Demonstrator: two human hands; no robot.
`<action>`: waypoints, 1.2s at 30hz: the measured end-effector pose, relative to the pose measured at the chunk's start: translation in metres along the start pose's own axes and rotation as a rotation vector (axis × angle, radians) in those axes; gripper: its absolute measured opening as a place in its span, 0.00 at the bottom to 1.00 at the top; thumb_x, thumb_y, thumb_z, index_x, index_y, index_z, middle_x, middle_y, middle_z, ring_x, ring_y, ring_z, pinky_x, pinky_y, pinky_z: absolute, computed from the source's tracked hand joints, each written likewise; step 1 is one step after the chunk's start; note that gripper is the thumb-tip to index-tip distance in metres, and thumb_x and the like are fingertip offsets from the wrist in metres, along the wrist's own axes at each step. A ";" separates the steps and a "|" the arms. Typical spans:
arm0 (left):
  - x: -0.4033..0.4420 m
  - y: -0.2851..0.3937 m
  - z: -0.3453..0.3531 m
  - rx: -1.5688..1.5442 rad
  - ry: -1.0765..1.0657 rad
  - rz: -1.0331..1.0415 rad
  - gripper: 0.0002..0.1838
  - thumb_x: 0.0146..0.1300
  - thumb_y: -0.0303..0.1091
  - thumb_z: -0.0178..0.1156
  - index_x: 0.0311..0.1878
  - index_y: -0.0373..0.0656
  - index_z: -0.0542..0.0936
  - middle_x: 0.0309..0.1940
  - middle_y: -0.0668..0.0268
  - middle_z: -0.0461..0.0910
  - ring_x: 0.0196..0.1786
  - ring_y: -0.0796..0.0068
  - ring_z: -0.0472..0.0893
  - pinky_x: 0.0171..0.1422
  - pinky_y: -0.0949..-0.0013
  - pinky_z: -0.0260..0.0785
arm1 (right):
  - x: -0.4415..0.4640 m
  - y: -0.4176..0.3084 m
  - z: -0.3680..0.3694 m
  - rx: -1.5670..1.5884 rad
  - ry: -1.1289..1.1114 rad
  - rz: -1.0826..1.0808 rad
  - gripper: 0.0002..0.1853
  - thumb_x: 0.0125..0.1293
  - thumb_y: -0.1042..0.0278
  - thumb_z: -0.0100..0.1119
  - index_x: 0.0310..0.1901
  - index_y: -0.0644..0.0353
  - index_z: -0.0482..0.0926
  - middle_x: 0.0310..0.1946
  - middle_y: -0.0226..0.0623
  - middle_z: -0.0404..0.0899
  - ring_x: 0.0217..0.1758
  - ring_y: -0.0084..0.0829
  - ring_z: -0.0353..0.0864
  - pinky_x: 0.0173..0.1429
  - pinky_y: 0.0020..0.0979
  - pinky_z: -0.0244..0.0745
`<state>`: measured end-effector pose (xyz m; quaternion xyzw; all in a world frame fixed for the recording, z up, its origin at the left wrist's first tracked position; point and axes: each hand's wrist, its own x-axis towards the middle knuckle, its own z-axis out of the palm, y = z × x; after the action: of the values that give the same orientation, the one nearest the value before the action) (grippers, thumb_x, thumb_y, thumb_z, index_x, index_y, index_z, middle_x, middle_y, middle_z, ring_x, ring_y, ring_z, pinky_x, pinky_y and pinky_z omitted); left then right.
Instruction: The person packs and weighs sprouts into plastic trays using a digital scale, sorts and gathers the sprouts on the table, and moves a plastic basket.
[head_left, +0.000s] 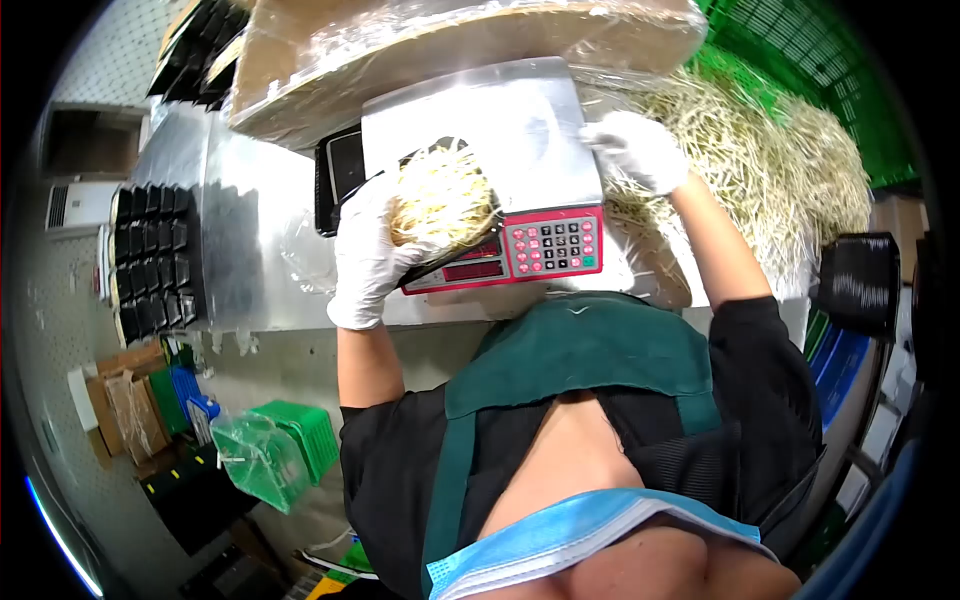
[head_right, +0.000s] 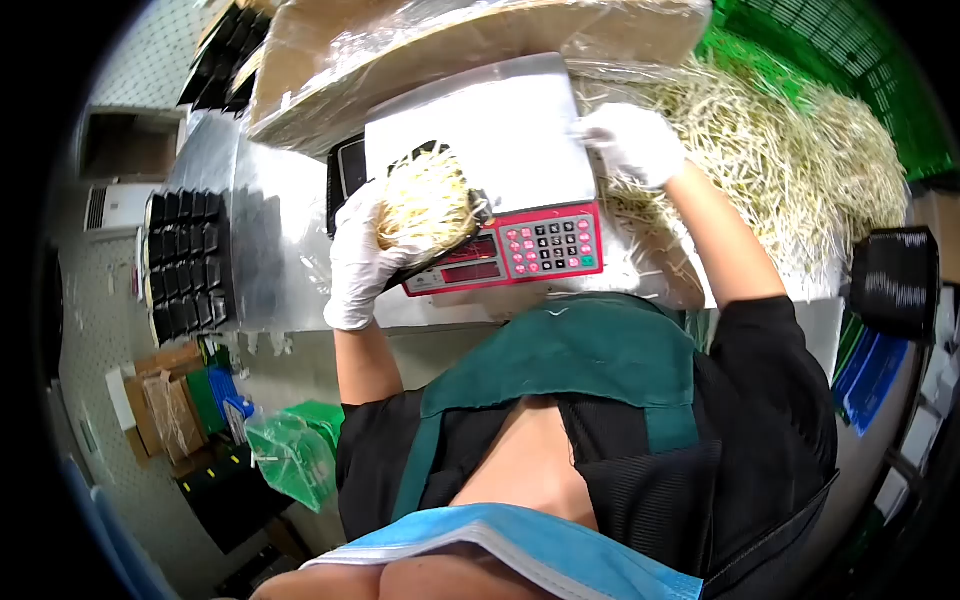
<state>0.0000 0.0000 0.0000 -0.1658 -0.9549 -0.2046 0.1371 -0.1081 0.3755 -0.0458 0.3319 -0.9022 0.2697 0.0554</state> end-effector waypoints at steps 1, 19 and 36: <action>0.003 -0.004 0.007 -0.008 0.023 0.051 0.39 0.43 0.37 0.76 0.60 0.39 0.73 0.57 0.51 0.74 0.60 0.53 0.73 0.65 0.57 0.65 | -0.027 0.026 -0.008 -0.263 -0.123 0.242 0.13 0.61 0.63 0.59 0.47 0.50 0.82 0.39 0.40 0.81 0.43 0.44 0.79 0.46 0.37 0.76; 0.095 0.106 0.043 0.050 0.010 0.235 0.44 0.45 0.46 0.75 0.63 0.32 0.70 0.49 0.50 0.80 0.50 0.58 0.81 0.57 0.63 0.72 | -0.184 -0.007 -0.008 -0.344 0.538 0.238 0.45 0.53 0.46 0.69 0.68 0.63 0.63 0.65 0.57 0.64 0.68 0.51 0.66 0.69 0.43 0.64; 0.001 0.029 -0.004 -0.817 0.402 -0.229 0.25 0.68 0.27 0.54 0.68 0.38 0.65 0.66 0.56 0.66 0.67 0.64 0.67 0.72 0.61 0.56 | -0.113 -0.018 0.012 -0.316 0.224 0.263 0.47 0.54 0.40 0.64 0.70 0.60 0.60 0.70 0.52 0.58 0.74 0.49 0.56 0.75 0.47 0.49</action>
<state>0.0103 0.0235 0.0137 -0.0568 -0.7627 -0.6058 0.2195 -0.0087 0.4220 -0.0789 0.1670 -0.9569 0.1653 0.1707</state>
